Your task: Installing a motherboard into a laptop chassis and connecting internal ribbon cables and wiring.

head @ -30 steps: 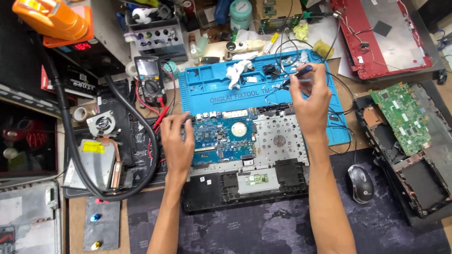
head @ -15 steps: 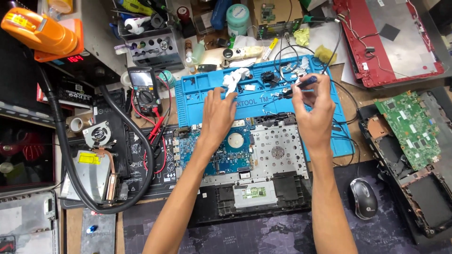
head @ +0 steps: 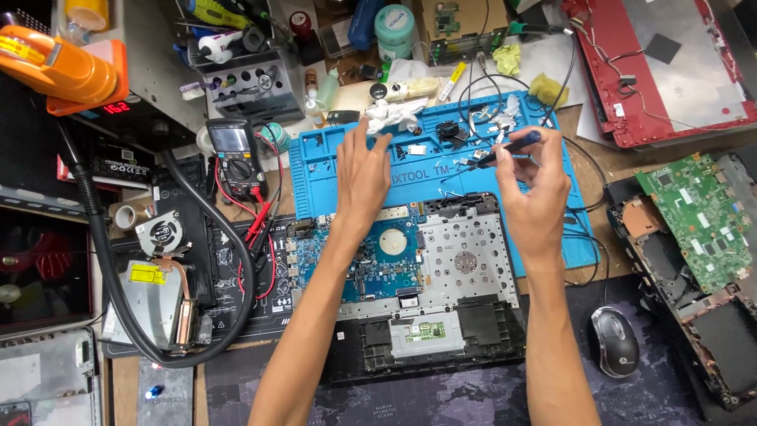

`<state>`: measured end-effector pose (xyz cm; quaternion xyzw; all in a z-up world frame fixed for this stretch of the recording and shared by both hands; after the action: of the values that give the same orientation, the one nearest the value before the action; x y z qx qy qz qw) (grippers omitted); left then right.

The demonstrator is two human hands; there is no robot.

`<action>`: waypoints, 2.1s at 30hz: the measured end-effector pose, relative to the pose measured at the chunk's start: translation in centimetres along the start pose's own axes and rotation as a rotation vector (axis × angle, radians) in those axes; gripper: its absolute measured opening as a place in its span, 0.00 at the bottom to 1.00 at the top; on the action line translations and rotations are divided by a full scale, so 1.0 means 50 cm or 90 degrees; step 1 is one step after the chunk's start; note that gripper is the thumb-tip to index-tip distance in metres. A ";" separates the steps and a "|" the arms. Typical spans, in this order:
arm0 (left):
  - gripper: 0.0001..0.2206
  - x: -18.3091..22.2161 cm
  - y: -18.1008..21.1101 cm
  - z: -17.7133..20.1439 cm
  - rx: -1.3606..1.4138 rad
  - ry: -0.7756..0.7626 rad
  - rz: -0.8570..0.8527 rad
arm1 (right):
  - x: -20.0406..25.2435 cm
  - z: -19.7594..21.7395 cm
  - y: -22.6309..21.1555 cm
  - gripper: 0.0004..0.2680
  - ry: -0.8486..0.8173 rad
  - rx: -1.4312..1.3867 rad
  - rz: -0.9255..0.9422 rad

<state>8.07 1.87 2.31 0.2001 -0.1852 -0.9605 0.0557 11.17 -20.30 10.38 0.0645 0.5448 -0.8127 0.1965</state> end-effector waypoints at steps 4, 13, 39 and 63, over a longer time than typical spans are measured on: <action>0.13 0.021 0.018 0.019 0.042 0.030 0.032 | 0.001 -0.003 -0.003 0.06 -0.002 0.003 0.004; 0.12 0.005 0.031 -0.032 0.001 0.050 -0.026 | -0.003 -0.005 -0.002 0.06 0.003 -0.001 0.003; 0.07 -0.069 0.126 -0.138 -0.240 -0.034 -0.165 | -0.004 -0.005 0.001 0.06 -0.016 0.000 -0.010; 0.02 0.249 -0.032 0.184 0.683 0.099 0.140 | 0.069 -0.068 -0.106 0.08 -0.041 -0.425 -0.058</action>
<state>-7.07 4.15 5.03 0.2504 -0.6636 -0.7024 0.0593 5.59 -16.32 12.48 -0.0533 0.7768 -0.5988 0.1877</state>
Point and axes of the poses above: each hand's wrist, its own x-axis away from the middle knuckle, its own z-axis out of the back of the hand, y = z × x, the point moved 9 cm from there along -x, towards the middle knuckle, and after that the axes turned 5 degrees about -z, right-handed, at the moved point
